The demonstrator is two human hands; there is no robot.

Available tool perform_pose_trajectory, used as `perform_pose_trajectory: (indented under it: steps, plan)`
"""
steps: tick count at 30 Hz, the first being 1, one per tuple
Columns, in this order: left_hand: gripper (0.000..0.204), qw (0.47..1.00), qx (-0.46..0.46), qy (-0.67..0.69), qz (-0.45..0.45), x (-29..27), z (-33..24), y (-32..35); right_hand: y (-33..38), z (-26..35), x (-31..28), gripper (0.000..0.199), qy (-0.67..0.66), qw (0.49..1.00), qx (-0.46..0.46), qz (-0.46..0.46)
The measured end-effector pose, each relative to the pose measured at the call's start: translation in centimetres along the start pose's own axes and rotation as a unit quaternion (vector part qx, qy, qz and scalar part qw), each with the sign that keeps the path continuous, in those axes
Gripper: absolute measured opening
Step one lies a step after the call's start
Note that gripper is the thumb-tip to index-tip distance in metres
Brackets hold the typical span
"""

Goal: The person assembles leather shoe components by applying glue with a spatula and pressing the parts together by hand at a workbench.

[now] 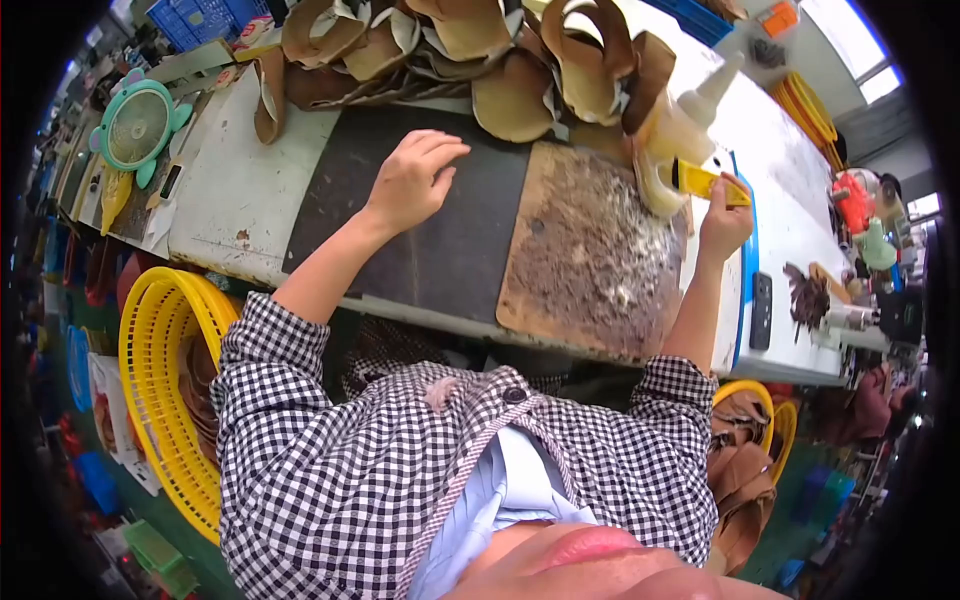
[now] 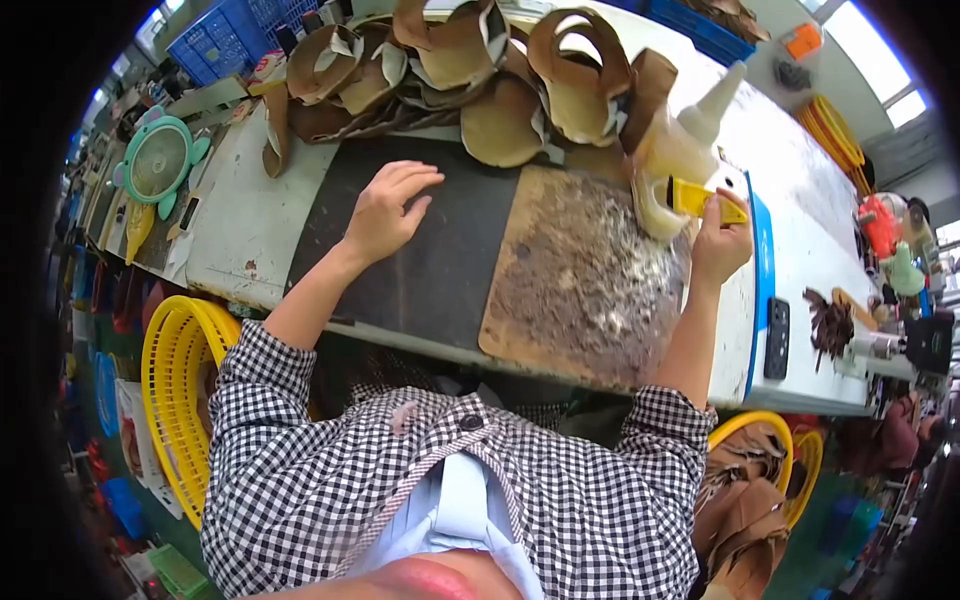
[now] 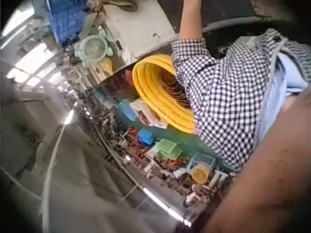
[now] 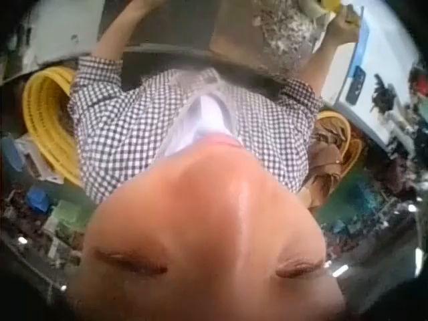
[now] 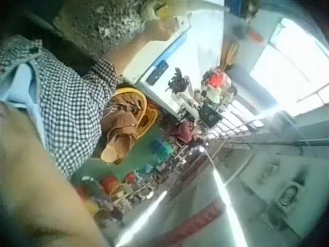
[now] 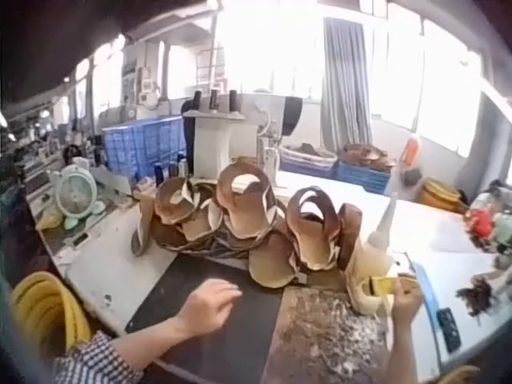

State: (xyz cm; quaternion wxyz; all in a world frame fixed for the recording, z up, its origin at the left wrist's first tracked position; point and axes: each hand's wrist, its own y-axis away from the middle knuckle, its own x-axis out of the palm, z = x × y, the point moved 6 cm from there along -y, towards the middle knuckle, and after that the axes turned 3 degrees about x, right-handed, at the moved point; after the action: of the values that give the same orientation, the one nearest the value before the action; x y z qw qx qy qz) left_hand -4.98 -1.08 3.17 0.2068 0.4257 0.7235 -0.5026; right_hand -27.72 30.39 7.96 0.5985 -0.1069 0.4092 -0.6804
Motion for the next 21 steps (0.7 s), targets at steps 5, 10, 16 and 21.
perform_pose_trajectory:
  steps: [5,10,16,21]
  plan:
    - [0.046,0.968,0.065,-0.158,-0.183,-4.3,4.6,-10.0,0.7,-4.6,5.8,0.018,0.199,0.978,0.059,0.016]
    - [0.075,0.960,-0.017,-0.214,-0.178,-1.7,10.8,-16.1,0.3,-3.6,5.4,0.036,0.132,0.986,0.013,0.096]
    - [0.079,0.963,-0.170,-0.190,-0.084,3.9,12.5,-20.7,2.5,11.6,6.0,0.049,0.132,0.958,-0.250,-0.047]
    - [0.031,0.956,-0.216,0.132,-0.152,-1.5,13.2,-17.0,4.6,14.6,9.7,0.033,0.002,0.975,-0.207,0.086]
